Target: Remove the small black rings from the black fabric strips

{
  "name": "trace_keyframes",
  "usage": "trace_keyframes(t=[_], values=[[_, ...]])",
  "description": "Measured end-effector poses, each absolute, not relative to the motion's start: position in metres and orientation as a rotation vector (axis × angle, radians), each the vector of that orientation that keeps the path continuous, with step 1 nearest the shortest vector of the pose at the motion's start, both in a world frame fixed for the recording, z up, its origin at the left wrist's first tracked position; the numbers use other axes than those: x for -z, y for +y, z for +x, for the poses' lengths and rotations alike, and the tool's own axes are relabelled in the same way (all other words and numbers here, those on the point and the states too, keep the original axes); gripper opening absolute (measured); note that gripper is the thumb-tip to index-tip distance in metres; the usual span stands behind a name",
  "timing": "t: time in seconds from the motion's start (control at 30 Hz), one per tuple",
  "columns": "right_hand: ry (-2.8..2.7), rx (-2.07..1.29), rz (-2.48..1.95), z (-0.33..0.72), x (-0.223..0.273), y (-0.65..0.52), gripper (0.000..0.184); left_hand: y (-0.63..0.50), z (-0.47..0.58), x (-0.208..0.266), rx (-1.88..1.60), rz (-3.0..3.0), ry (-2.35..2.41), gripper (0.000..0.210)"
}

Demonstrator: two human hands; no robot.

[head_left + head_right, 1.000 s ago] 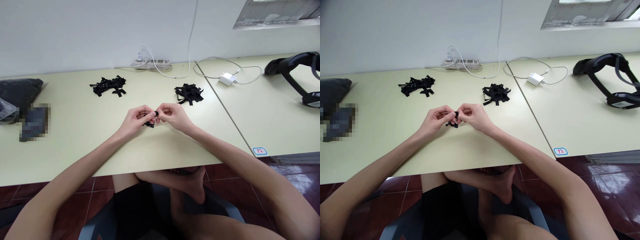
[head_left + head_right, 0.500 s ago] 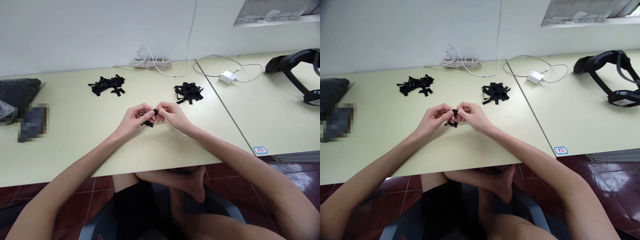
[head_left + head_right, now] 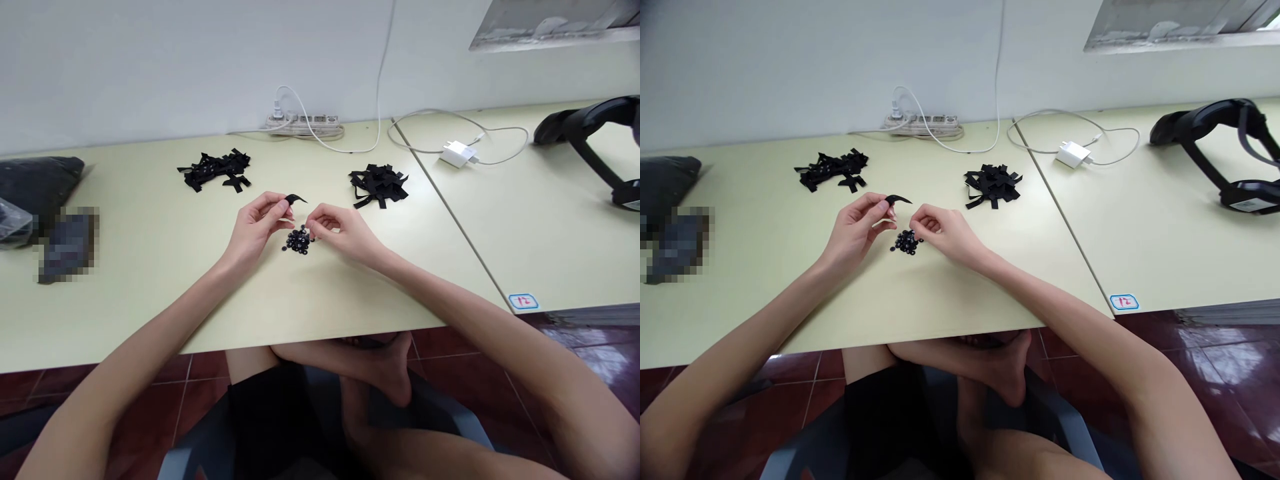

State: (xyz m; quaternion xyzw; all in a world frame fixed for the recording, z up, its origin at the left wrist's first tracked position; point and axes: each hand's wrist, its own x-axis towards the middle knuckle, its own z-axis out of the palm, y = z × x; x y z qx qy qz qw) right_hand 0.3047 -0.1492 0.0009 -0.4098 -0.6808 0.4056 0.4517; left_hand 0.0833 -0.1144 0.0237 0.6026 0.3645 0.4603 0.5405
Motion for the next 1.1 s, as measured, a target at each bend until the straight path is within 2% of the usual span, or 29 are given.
trace_keyframes(t=[0.17,0.4,0.63,1.1], values=[[-1.990,-0.656,-1.020,0.3064,0.0031,-0.1527,0.020,-0.1156,0.0832,-0.0267,-1.079,1.415,0.850,0.044],[-2.100,-0.454,-1.079,0.3112,0.0072,-0.1494,0.022,-0.1205,0.0857,-0.0289,-1.041,1.437,0.815,0.045],[-2.099,-0.409,-1.125,0.3110,0.0056,-0.1501,0.026,-0.1201,0.0858,-0.0270,-1.024,1.460,0.803,0.044],[-2.068,-0.415,-1.218,0.3117,0.0044,-0.1507,0.021,-0.1208,0.0847,-0.0253,-1.003,1.485,0.789,0.038]])
